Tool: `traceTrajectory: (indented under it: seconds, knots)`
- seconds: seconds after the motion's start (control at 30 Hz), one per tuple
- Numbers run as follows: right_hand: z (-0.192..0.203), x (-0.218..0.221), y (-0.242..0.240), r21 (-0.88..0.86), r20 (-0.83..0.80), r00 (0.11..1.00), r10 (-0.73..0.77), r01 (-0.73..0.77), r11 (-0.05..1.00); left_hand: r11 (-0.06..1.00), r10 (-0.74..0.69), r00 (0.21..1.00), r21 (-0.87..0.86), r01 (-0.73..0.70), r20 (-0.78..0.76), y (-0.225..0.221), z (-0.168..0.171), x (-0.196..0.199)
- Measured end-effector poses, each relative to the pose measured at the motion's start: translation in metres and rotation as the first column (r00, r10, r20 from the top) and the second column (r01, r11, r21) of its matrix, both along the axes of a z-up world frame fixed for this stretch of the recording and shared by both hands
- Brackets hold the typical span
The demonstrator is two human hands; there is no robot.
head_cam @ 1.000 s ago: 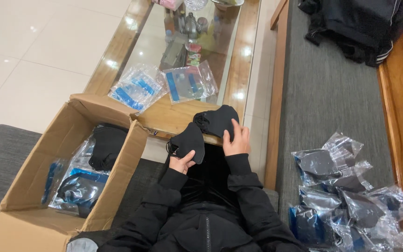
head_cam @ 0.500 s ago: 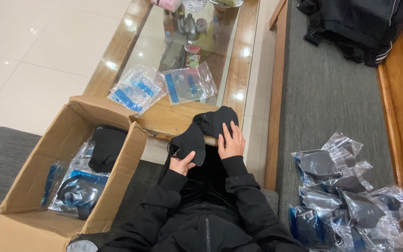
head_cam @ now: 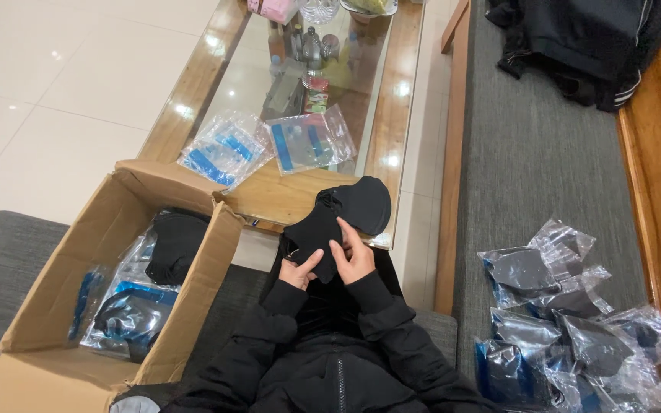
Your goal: Inspecting and packaging black face masks into plastic bags
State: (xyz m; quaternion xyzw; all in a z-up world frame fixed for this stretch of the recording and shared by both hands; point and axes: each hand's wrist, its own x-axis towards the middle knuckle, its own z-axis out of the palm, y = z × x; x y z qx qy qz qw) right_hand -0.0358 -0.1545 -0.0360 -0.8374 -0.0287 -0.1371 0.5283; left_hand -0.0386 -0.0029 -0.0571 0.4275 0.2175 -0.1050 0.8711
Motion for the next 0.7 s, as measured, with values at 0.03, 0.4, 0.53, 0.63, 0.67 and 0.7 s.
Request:
traceTrajectory:
  seconds: [0.03, 0.4, 0.53, 0.63, 0.67, 0.7]
  knots:
    - [-0.003, 0.0, 0.0, 0.0, 0.001, 1.0, 0.003, -0.003, 1.0, 1.0, 0.003, 1.0, 0.0, -0.003, 0.001, 0.0, -0.013, -0.002]
    - [0.023, -0.006, 0.001, -0.031, -0.052, 0.997, -0.064, 0.062, 0.998, 0.991, -0.115, 0.992, 0.071, 0.111, 0.059, -0.004, 0.005, 0.0]
    - [0.05, 0.001, 0.002, 0.013, 0.013, 0.998, -0.054, 0.054, 0.998, 0.981, -0.167, 0.984, 0.114, 0.159, 0.066, -0.001, -0.038, -0.002]
    - [0.042, 0.003, 0.002, 0.004, -0.009, 1.0, 0.0, 0.0, 1.0, 0.896, -0.325, 0.945, 0.333, 0.295, 0.039, 0.002, -0.051, 0.0]
    - [0.038, 0.004, 0.001, -0.085, 0.142, 0.99, -0.016, 0.029, 0.996, 0.905, -0.314, 0.948, 0.318, 0.281, 0.056, 0.002, -0.051, 0.0]
    - [0.034, 0.005, 0.001, -0.168, 0.291, 0.957, -0.018, 0.07, 0.983, 0.915, -0.302, 0.951, 0.303, 0.267, 0.073, 0.002, -0.051, 0.0]
